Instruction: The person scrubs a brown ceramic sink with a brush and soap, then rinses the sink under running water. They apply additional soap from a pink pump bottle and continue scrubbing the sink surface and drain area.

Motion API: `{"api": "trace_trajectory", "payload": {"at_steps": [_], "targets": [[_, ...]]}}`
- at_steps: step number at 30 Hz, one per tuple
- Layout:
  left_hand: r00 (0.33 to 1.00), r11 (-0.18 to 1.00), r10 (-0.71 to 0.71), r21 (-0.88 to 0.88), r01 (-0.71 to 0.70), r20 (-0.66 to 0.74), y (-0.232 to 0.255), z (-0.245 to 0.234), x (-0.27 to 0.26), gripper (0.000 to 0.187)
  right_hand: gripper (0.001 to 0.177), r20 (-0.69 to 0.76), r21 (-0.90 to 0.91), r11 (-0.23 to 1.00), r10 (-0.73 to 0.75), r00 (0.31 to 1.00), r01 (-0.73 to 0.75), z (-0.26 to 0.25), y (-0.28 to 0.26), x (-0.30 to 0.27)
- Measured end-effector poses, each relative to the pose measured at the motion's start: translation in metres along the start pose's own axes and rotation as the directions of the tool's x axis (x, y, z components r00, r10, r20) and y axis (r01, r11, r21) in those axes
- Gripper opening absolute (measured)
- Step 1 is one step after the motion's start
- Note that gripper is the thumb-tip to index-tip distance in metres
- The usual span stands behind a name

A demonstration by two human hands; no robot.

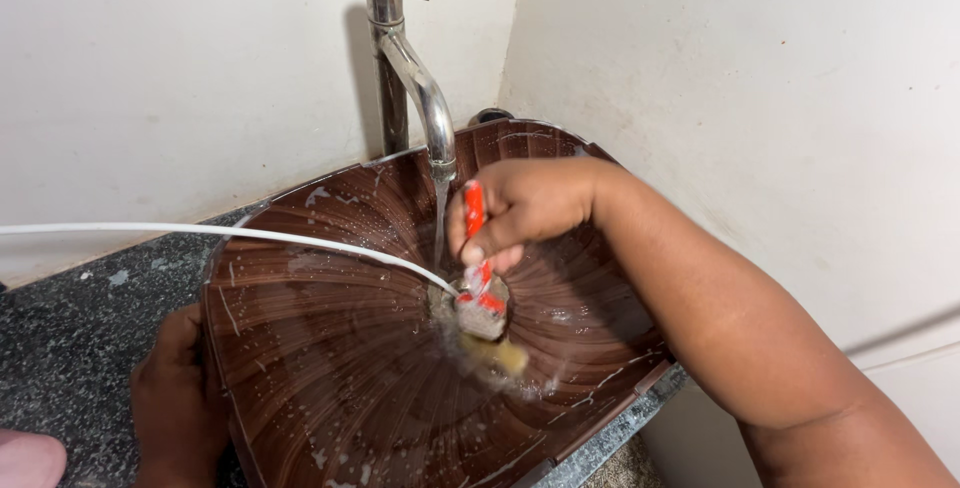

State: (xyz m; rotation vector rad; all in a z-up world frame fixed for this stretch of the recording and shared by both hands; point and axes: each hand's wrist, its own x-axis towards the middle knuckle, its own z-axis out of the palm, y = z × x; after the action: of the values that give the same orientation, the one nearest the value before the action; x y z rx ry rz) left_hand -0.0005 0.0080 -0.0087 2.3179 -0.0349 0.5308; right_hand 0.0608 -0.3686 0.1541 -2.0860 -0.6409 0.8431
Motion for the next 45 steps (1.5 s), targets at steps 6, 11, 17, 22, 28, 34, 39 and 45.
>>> {"api": "trace_trajectory", "payload": {"at_steps": [6, 11, 17, 22, 28, 34, 39, 45], "targets": [[0.998, 0.998, 0.062, 0.001, -0.062, -0.023, 0.004, -0.002, 0.0, 0.017, 0.019, -0.082, -0.278, 0.924, -0.297, 0.951, 0.264, 0.017, -0.02, -0.002], [0.999, 0.996, 0.015, -0.089, -0.018, -0.033, 0.011, -0.002, -0.002, 0.015, 0.014, -0.159, -0.42, 0.906, -0.024, 0.987, -0.045, 0.016, -0.037, -0.011], [0.999, 0.998, 0.022, -0.05, -0.023, -0.033, 0.007, -0.001, 0.001, 0.014, 0.023, 0.21, -0.281, 0.948, -0.095, 0.973, 0.153, 0.065, -0.053, 0.003], [0.998, 0.999, 0.051, -0.011, -0.051, -0.049, 0.003, 0.001, 0.001, 0.015, 0.027, 0.062, 0.287, 0.77, -0.608, 0.792, 0.569, 0.089, -0.042, 0.015], [0.993, 0.995, 0.097, -0.026, -0.099, -0.062, -0.002, 0.002, 0.001, 0.017, 0.026, -0.125, 0.215, 0.793, -0.556, 0.822, 0.57, 0.097, -0.042, 0.015], [0.994, 0.996, 0.093, -0.001, -0.094, -0.058, -0.002, 0.001, 0.0, 0.018, 0.02, 0.191, 0.068, 0.748, -0.659, 0.727, 0.66, 0.084, -0.062, -0.021], [0.967, 0.982, 0.169, 0.121, -0.148, -0.192, 0.0, -0.006, -0.002, 0.018, 0.024, 0.158, -0.499, 0.862, 0.193, 0.968, -0.09, 0.05, -0.075, -0.029], [0.868, 0.94, 0.231, -0.129, -0.315, -0.44, 0.045, -0.034, -0.003, 0.016, 0.026, -0.397, -0.601, 0.653, 0.256, 0.881, -0.46, 0.008, -0.055, -0.023]]}}
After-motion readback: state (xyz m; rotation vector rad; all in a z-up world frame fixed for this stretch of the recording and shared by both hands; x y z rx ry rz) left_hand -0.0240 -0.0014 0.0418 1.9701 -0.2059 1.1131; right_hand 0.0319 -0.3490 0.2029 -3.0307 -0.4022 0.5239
